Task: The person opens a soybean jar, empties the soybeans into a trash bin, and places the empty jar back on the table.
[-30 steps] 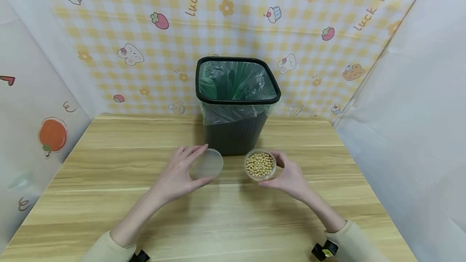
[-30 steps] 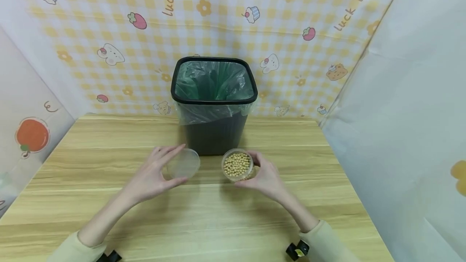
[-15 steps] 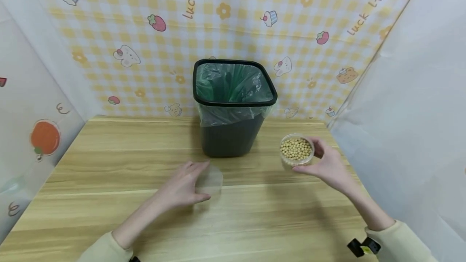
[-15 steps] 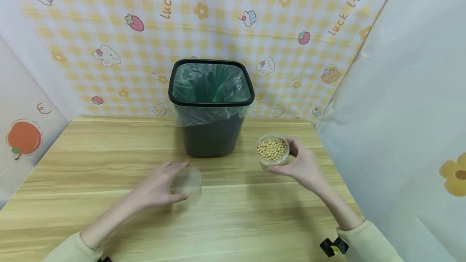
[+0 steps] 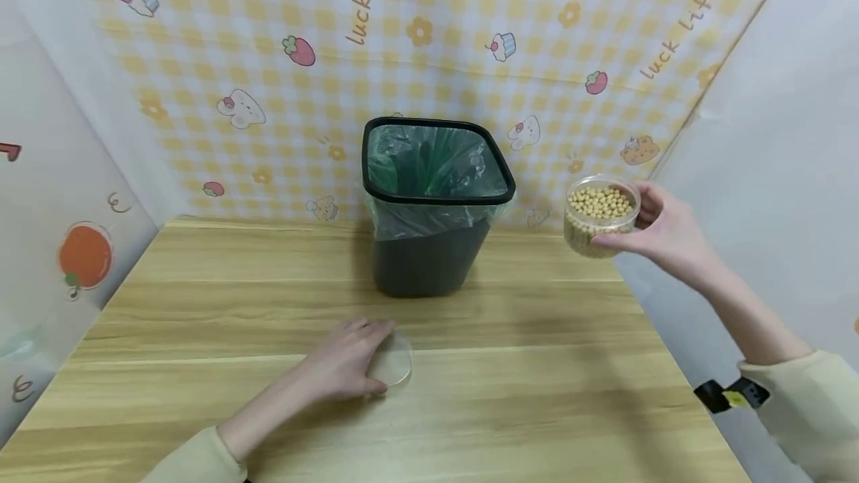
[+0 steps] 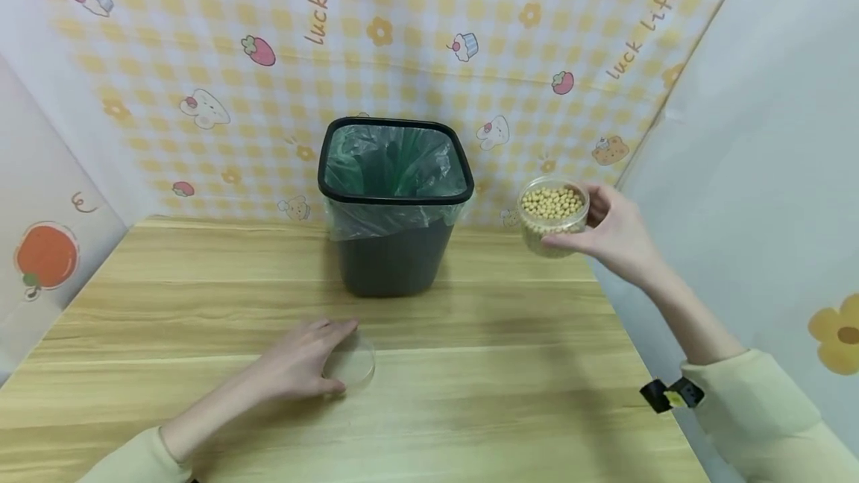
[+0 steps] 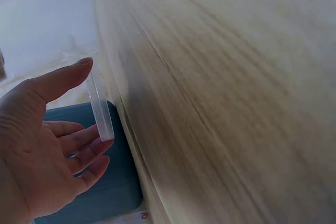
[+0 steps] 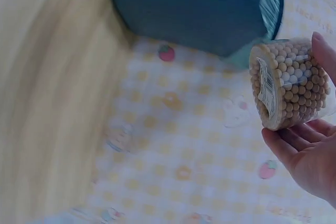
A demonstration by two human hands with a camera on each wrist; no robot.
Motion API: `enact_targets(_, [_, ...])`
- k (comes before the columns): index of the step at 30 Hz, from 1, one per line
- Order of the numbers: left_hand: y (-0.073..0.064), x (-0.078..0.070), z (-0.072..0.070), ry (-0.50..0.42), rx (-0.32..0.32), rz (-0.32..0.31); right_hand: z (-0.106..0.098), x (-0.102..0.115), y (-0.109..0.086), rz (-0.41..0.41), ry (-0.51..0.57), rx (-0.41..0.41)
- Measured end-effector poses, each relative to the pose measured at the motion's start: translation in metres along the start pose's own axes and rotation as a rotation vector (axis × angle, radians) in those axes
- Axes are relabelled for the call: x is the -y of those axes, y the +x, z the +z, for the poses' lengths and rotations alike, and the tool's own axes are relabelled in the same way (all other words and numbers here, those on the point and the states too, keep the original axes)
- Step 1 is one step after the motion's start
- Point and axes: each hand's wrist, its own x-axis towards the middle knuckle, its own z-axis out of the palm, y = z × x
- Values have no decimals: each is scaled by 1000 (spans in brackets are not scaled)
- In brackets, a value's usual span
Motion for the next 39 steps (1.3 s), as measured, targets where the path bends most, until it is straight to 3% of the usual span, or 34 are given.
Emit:
enact_targets(7, [-4, 0, 0, -40, 32, -24, -25, 26, 36, -28, 22, 26])
enact_targets(12, [-6, 2, 3, -29, 39, -20, -32, 46, 57, -42, -40, 40])
enact_targets(21, [-12, 4, 10, 26, 20, 13, -25, 74, 92, -94, -164, 68])
enact_targets(27, [-15, 5, 9, 9, 25, 26, -14, 88, 111, -132, -210, 92])
enact_targets(32, [-10, 9, -8, -84, -30, 13, -7, 100, 121, -175, -257, 111])
enact_targets(39, [4, 16, -54, -157, -234, -55, 4, 113, 133, -197, -311, 149])
